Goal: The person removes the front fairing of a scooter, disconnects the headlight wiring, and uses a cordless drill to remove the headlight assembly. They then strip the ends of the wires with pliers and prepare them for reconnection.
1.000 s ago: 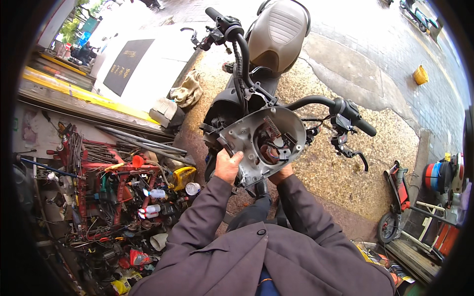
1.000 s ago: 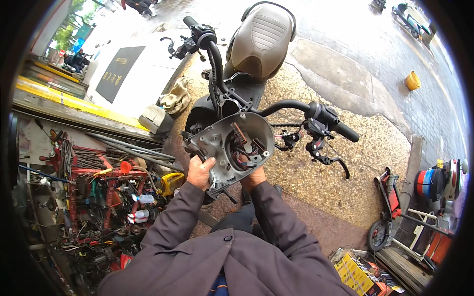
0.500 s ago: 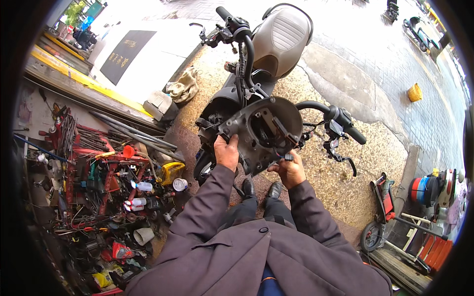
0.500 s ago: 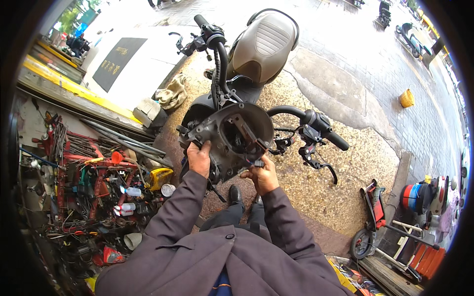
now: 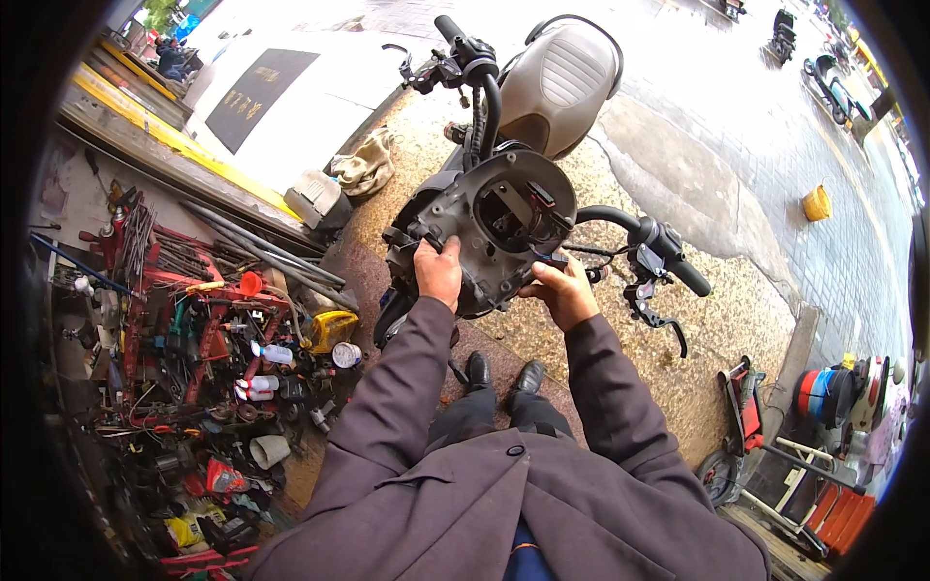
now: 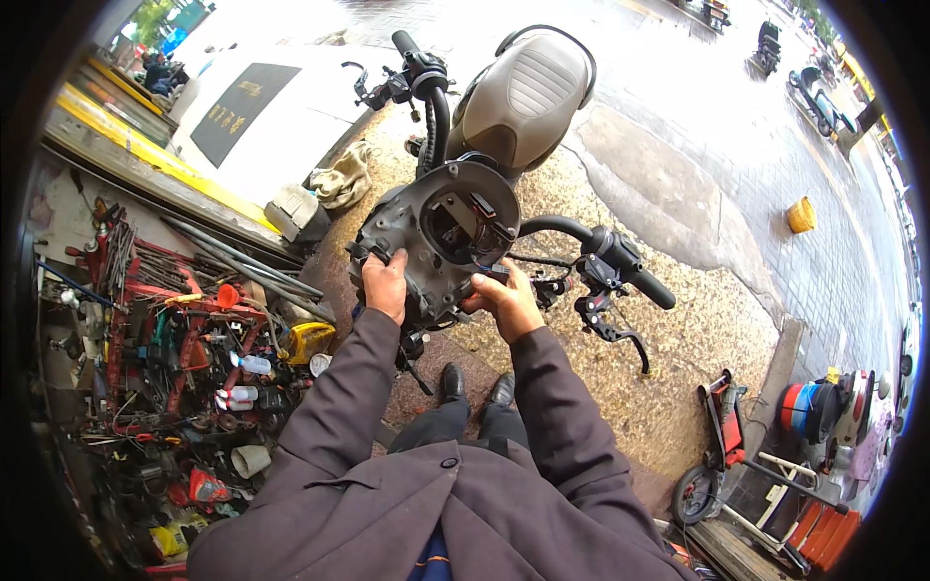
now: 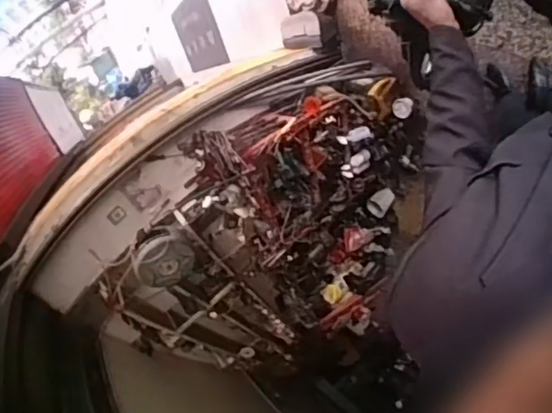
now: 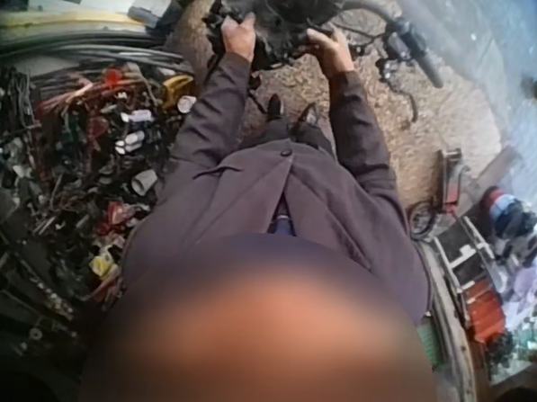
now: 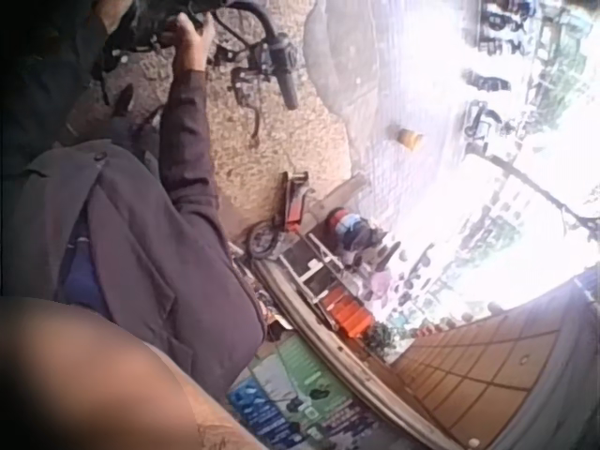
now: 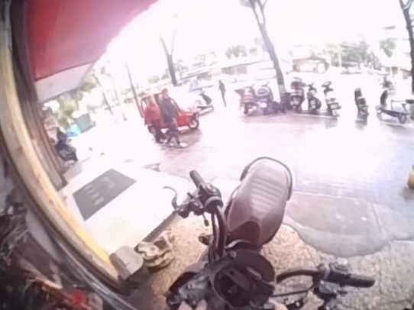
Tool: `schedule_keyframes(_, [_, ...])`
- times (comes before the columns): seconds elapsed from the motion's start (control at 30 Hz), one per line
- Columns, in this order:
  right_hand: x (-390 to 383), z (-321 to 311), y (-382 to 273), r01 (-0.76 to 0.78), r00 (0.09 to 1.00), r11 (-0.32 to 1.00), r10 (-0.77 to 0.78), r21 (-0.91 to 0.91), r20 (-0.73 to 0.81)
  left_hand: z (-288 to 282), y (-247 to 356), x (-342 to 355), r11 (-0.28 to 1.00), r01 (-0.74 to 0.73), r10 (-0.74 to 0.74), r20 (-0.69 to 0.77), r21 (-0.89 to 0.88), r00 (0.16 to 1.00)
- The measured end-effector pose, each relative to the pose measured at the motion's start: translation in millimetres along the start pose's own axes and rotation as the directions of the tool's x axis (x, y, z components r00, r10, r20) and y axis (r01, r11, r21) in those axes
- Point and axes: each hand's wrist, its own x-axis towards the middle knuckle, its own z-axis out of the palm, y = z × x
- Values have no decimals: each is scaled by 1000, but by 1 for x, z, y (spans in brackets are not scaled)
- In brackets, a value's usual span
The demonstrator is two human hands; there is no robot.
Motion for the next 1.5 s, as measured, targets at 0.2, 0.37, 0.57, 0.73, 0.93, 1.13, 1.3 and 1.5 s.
schedule_keyframes(0.2, [12, 13, -8, 50, 998, 997, -52, -58, -25, -2, 0, 18, 996, 32, -33, 12, 87, 999])
schedule_keyframes(0.37, [14, 14, -2, 25, 999, 1000, -25, -10, -41, -5, -5, 25, 997, -2, -2, 47, 83, 999])
schedule_keyframes(0.57, [14, 17, 5, 7, 998, 999, -10, -40, -65, -11, -8, 35, 982, -50, 29, 121, 182, 992])
schedule_keyframes(0.73, [9, 25, 7, 26, 997, 999, -28, -35, -70, -14, -9, 46, 962, -20, -21, 149, 274, 989])
schedule_keyframes(0.93, [8, 32, 9, 50, 993, 995, -59, -89, -101, -15, -11, 51, 949, -37, -18, 169, 314, 985])
schedule_keyframes(1.13, [5, 31, 8, 32, 995, 991, -45, -133, -94, -15, -19, 49, 990, -38, 12, 188, 137, 982])
schedule_keyframes(1.3, [-2, 12, 29, 59, 997, 978, -68, -198, -38, -11, -18, 41, 999, 52, -49, 158, -14, 986])
schedule_keyframes(1.5, [-3, -35, 38, -187, 966, 953, 134, -238, -220, -5, -13, 35, 998, 57, -57, 58, 5, 997])
